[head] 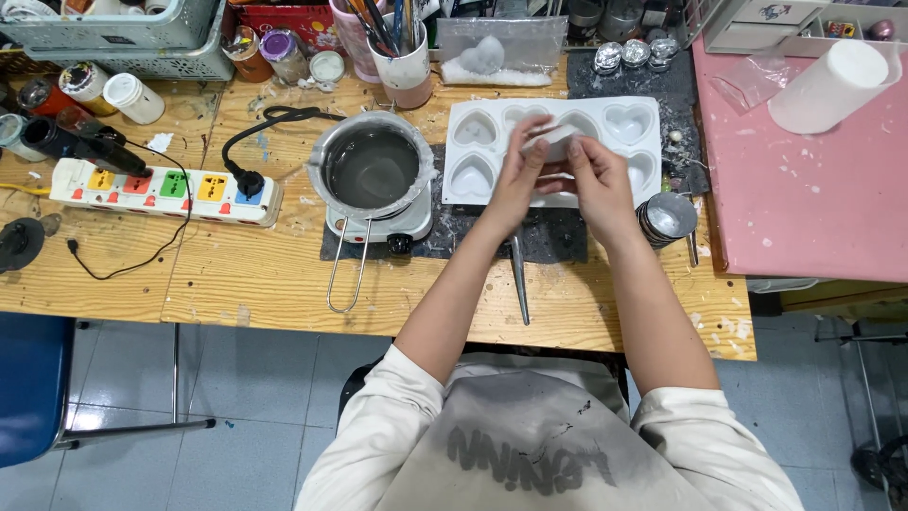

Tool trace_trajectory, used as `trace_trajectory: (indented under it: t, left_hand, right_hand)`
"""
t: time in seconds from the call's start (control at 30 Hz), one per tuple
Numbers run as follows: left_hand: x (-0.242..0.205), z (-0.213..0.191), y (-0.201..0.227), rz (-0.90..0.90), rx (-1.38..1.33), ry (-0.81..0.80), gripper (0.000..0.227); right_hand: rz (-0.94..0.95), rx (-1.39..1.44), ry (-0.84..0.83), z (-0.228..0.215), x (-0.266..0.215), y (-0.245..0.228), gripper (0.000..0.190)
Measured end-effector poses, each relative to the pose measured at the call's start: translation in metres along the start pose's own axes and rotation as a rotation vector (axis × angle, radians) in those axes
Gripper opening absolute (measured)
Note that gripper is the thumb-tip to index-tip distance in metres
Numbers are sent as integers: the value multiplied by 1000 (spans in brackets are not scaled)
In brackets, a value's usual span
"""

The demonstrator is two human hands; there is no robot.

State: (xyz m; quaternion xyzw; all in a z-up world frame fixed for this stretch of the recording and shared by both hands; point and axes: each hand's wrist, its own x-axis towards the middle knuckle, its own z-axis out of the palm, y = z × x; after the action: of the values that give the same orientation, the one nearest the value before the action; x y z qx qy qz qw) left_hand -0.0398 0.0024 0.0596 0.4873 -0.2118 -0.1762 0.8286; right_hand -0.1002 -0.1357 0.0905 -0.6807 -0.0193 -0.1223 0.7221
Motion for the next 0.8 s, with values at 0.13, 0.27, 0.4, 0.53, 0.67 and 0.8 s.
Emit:
trace_trajectory:
  t: [0.13,0.27,0.4,0.53,0.67,0.8]
  left_hand:
    - [0,-5,4,-42,-23,-65,63]
    - [-1,-3,10,84,58,-223,53]
    - [-2,-1,17,144,148,-278,53]
    - [-4,0,22,126,198,-264,51]
    - [-1,-8,8,100,139,-293,52]
    - [-1,-5,7,43,19,-296,54]
  right_hand:
    - [43,328,-99,-1,-2,2,41]
    - [58,382,-105,0,-5,-4,51]
    - [53,222,-21,-3,-5,-2,45]
    - [22,259,-2,-11,-5,15,37]
    - [37,187,45,2,-7,-13,38]
    - [86,251,63,2,-4,-10,37]
